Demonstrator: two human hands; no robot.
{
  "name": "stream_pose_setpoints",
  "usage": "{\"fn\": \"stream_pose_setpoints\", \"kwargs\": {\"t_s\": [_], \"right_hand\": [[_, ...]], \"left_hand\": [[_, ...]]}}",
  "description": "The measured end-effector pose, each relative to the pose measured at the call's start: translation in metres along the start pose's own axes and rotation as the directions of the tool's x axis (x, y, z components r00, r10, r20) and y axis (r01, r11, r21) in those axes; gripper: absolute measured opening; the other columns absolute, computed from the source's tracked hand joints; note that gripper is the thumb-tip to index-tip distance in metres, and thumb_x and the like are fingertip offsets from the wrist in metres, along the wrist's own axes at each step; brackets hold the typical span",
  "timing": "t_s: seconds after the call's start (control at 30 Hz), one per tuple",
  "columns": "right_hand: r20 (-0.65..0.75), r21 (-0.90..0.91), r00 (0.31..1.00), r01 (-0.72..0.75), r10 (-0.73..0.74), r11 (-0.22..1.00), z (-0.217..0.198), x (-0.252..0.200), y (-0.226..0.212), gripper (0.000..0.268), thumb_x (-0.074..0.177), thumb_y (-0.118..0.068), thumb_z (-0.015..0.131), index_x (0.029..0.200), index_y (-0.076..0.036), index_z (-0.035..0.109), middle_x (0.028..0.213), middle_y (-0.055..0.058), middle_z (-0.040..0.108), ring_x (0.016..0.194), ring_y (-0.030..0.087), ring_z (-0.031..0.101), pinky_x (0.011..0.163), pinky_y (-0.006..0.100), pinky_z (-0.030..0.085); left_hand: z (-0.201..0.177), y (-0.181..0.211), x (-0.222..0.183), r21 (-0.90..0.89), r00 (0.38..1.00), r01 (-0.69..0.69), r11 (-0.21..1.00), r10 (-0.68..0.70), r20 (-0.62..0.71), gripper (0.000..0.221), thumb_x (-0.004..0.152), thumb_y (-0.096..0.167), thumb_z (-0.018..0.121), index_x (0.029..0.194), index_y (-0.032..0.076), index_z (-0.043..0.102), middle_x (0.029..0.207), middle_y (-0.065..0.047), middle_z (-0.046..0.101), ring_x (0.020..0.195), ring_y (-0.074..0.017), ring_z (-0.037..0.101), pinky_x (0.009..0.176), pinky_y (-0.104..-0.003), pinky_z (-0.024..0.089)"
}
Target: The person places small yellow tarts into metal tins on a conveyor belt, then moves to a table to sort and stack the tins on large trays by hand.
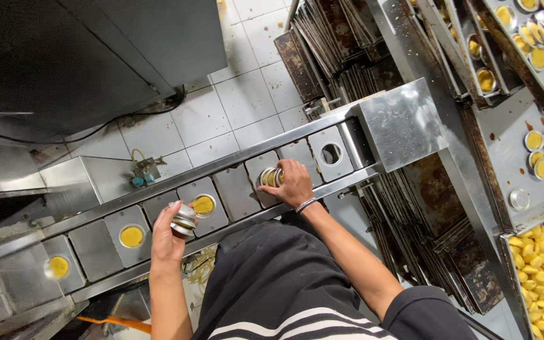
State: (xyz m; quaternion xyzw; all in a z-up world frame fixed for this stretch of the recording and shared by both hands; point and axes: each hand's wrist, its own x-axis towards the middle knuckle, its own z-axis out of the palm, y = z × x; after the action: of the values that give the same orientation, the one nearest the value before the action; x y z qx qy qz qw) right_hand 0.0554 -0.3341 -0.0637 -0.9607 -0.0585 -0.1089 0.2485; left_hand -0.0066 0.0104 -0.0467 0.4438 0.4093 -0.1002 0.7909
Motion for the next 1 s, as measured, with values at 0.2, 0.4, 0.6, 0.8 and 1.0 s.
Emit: {"fn": "stream_pose_setpoints", "kwargs": {"t_s": [0.2,0.4,0.6,0.8,1.0], "right_hand": [[-0.017,0.238,0.999,0.033,-0.030,0.971,0.007,-0.005,-0.013,0.076,0.059,-0.070,0.089,0.105,-0.016,0.061,0.091,0.004,0.063,0.086,0.024,0.065,0.079,0.034,0.051],[-0.038,0.310,0.997,-0.052,0.067,0.949,-0.004,-0.002,0.013,0.070,0.062,-0.062,0.094,0.105,-0.014,0.064,0.093,0.004,0.066,0.088,0.024,0.067,0.084,0.034,0.053],[0.086,-0.212,0.985,-0.128,0.149,0.969,-0.026,0.005,0.043,0.078,0.068,-0.071,0.084,0.118,-0.014,0.066,0.098,0.011,0.065,0.085,0.026,0.065,0.076,0.039,0.053],[0.076,-0.297,0.997,0.032,-0.010,0.954,-0.019,-0.010,0.030,0.081,0.074,-0.078,0.068,0.130,-0.019,0.062,0.116,0.007,0.056,0.091,0.029,0.060,0.075,0.042,0.050],[0.152,-0.215,0.988,-0.004,0.037,0.977,-0.016,-0.022,0.028,0.080,0.072,-0.068,0.077,0.137,-0.025,0.060,0.108,0.006,0.058,0.091,0.028,0.064,0.078,0.040,0.050]], "left_hand": [[0.011,-0.004,-0.002,0.014,1.000,-0.003,1.000,0.003,-0.021,0.026,0.089,0.022,0.078,0.108,0.008,0.068,0.101,-0.022,0.073,0.083,-0.0339,0.075,0.072,-0.048,0.063],[0.032,-0.014,-0.014,0.216,0.995,-0.094,0.972,0.096,0.001,0.040,0.085,0.023,0.084,0.115,0.005,0.065,0.098,-0.014,0.068,0.081,-0.0250,0.071,0.069,-0.042,0.063],[0.039,-0.021,-0.020,0.151,0.998,-0.050,0.987,0.043,0.047,0.033,0.087,0.022,0.083,0.113,0.006,0.068,0.098,-0.016,0.072,0.080,-0.0250,0.072,0.067,-0.044,0.063],[0.039,-0.012,-0.021,0.115,0.999,-0.040,0.993,0.037,0.027,0.030,0.087,0.023,0.079,0.110,0.009,0.067,0.097,-0.014,0.073,0.081,-0.0246,0.073,0.068,-0.042,0.063],[0.019,-0.007,-0.009,0.068,0.999,-0.040,0.997,0.041,-0.021,0.028,0.088,0.024,0.080,0.109,0.011,0.067,0.099,-0.016,0.073,0.081,-0.0276,0.074,0.067,-0.044,0.063]]}}
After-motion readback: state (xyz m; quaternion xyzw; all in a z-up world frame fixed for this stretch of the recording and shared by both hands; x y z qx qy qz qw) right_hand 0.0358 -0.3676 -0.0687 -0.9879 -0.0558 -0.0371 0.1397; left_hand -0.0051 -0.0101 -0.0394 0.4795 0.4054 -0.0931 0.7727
